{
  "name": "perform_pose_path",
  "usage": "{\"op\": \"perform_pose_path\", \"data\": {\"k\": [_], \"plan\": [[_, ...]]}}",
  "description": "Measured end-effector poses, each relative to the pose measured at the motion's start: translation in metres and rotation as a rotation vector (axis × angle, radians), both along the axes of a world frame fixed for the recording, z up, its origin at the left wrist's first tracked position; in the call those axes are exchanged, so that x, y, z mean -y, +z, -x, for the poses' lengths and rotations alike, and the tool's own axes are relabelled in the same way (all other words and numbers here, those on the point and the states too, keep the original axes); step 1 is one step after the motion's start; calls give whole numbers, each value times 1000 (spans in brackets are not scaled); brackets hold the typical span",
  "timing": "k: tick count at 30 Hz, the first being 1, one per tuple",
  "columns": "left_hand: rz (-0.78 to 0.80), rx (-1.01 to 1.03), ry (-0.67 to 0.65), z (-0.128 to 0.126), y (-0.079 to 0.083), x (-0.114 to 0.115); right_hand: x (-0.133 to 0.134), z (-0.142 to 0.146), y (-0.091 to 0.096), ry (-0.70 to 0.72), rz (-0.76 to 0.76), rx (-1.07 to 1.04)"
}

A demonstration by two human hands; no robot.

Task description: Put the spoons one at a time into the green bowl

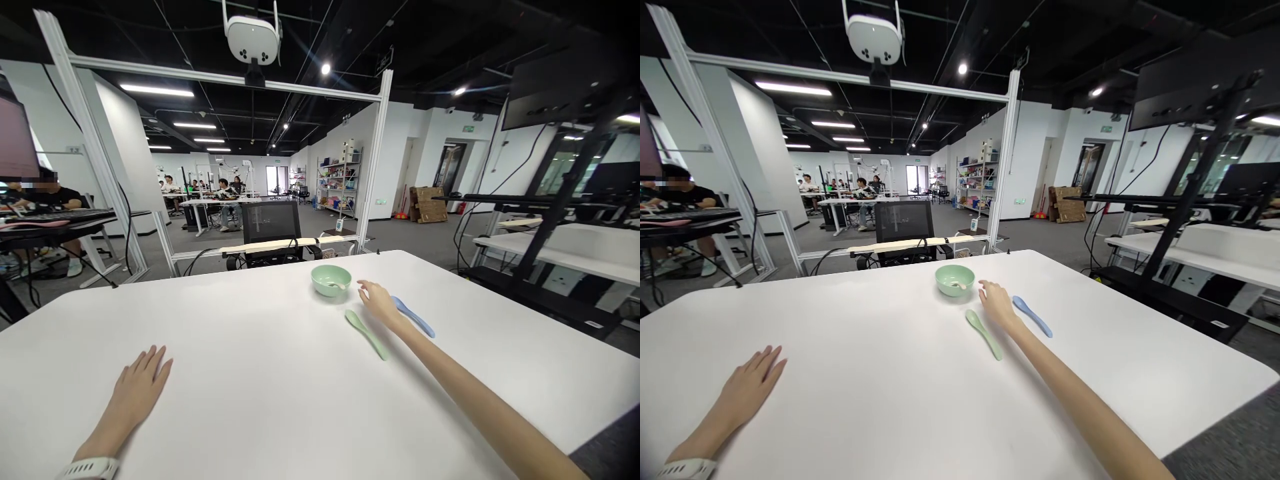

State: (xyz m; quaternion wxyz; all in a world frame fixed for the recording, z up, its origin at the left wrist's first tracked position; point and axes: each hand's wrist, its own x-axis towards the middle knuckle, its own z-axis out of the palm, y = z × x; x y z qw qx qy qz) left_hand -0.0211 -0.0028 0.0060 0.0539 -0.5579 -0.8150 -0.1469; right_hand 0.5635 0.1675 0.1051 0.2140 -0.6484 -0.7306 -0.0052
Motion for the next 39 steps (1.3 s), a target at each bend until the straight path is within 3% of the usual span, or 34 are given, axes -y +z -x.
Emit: {"op": "perform_pose_path", "data": {"k": [4,8,24,27,32,35,39], "plan": [[1,-1,-7,1,-2,-1,17,-29,-42,124,22,-15],[-6,-3,-16,2,-2,0,19,-39,-64,162,58,-29],[-38,17,-13,7,-2,-1,23,-37,-59,157,61,-82],[-11,27,-9,4,0,0,14,-32,-44,115,-7,-104],[-8,15,-19,4,-1,0,-17,0,14,138,-91,-97],[5,-8,-7,4,-1,-1,-37,29,44,128,14,-19],[45,-28,7,-2,4,1,-57,63,59,29,147,68]]}}
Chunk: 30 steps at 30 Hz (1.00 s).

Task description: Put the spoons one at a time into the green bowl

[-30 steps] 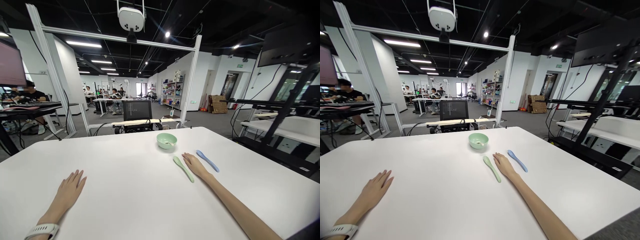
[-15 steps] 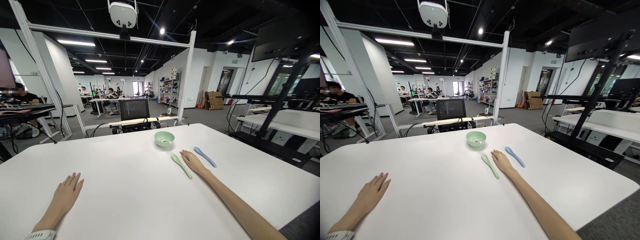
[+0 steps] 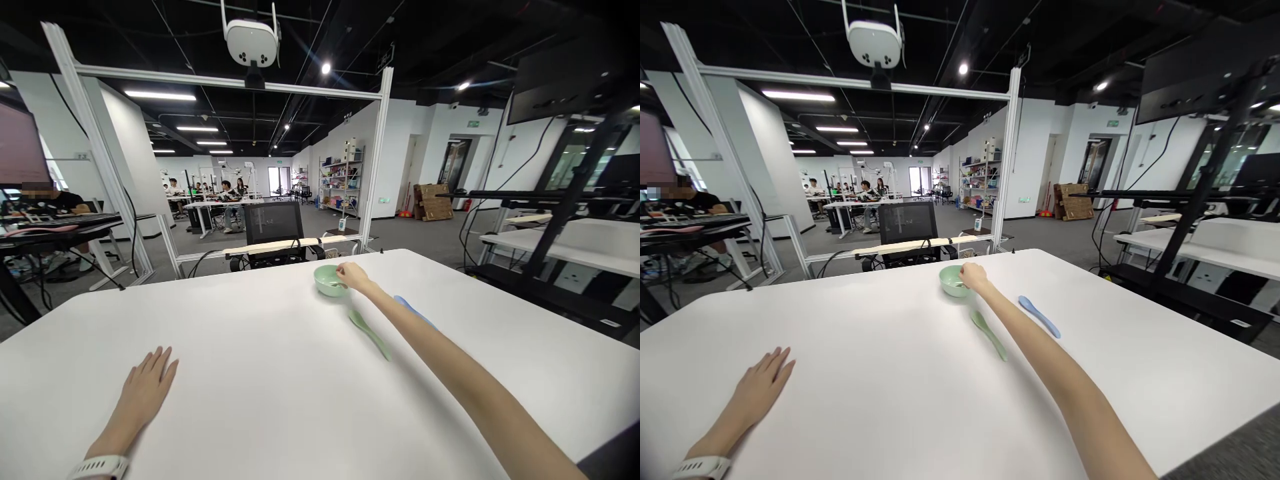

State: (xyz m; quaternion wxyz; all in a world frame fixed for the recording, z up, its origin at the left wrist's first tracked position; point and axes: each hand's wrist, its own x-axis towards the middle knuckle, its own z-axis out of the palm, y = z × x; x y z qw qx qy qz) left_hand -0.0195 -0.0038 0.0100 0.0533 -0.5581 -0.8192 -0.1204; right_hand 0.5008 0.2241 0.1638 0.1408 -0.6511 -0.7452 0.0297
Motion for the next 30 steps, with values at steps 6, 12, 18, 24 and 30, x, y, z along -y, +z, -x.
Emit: {"op": "perform_pose_path", "data": {"k": [6,12,18,24,30], "plan": [[34,-27,-1,-5,3,3,-12,25,-2,-74,76,60],[25,-18,3,-7,3,3,-14,34,-5,-110,93,44],[-4,1,3,-9,4,3,-1,20,0,-62,-51,-76],[-49,-13,4,-6,3,3,44,-18,-19,19,-298,-364],[-183,-19,-168,-15,21,2,108,-40,-66,-128,-73,-398]]}}
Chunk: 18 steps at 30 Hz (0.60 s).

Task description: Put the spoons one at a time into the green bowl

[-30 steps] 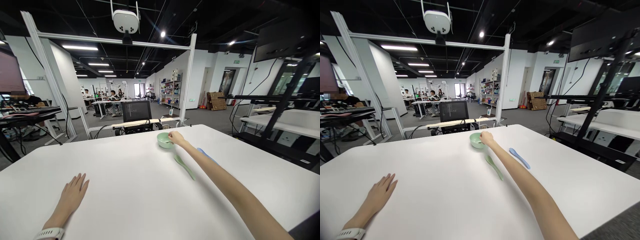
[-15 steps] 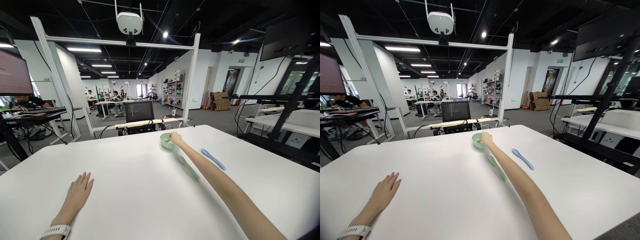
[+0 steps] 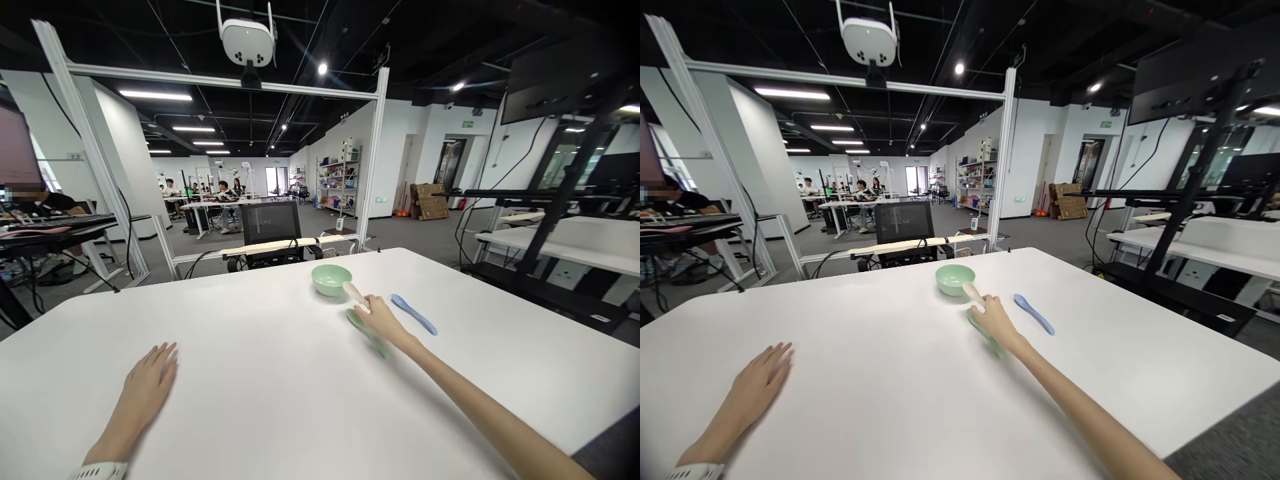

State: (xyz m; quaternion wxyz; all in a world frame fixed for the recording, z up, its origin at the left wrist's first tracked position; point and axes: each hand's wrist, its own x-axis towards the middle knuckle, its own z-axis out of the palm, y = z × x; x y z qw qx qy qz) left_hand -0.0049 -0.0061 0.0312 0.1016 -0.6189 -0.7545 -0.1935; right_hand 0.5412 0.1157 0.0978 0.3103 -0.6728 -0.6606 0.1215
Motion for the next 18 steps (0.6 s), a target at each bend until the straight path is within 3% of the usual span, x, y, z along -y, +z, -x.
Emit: {"op": "perform_pose_path", "data": {"k": [4,9,15,18], "plan": [[-107,84,-138,-35,19,-2,24,-7,-17,-37,102,-3],[-114,224,-349,-106,35,-3,28,-5,-19,-22,186,-68],[57,368,-604,-209,40,2,47,55,-16,154,203,-209],[157,393,-648,-248,35,2,61,90,-13,280,282,-231]]}}
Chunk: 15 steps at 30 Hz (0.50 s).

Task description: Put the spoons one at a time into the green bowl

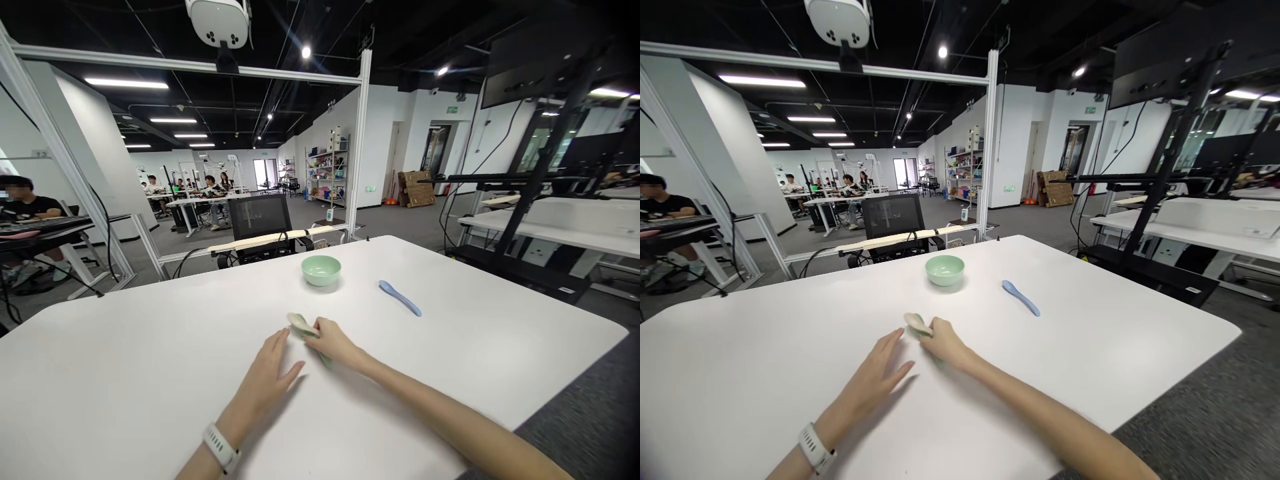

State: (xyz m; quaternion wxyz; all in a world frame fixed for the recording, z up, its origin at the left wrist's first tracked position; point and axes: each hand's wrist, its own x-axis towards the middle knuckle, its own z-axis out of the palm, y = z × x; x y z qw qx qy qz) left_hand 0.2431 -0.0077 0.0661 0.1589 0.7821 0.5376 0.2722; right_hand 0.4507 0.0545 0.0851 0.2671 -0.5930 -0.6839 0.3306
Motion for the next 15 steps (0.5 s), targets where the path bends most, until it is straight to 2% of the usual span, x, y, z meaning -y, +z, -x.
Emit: {"op": "perform_pose_path", "data": {"k": [3,7,10,15], "plan": [[75,-16,37,-19,-14,-5,9,21,5,52,79,8],[57,-25,91,-25,-36,-13,8,25,8,64,125,27],[-18,-34,69,-27,-43,-16,0,16,4,73,140,-26],[-36,-108,32,-36,-34,-14,-15,-28,-10,-6,11,-97]]}}
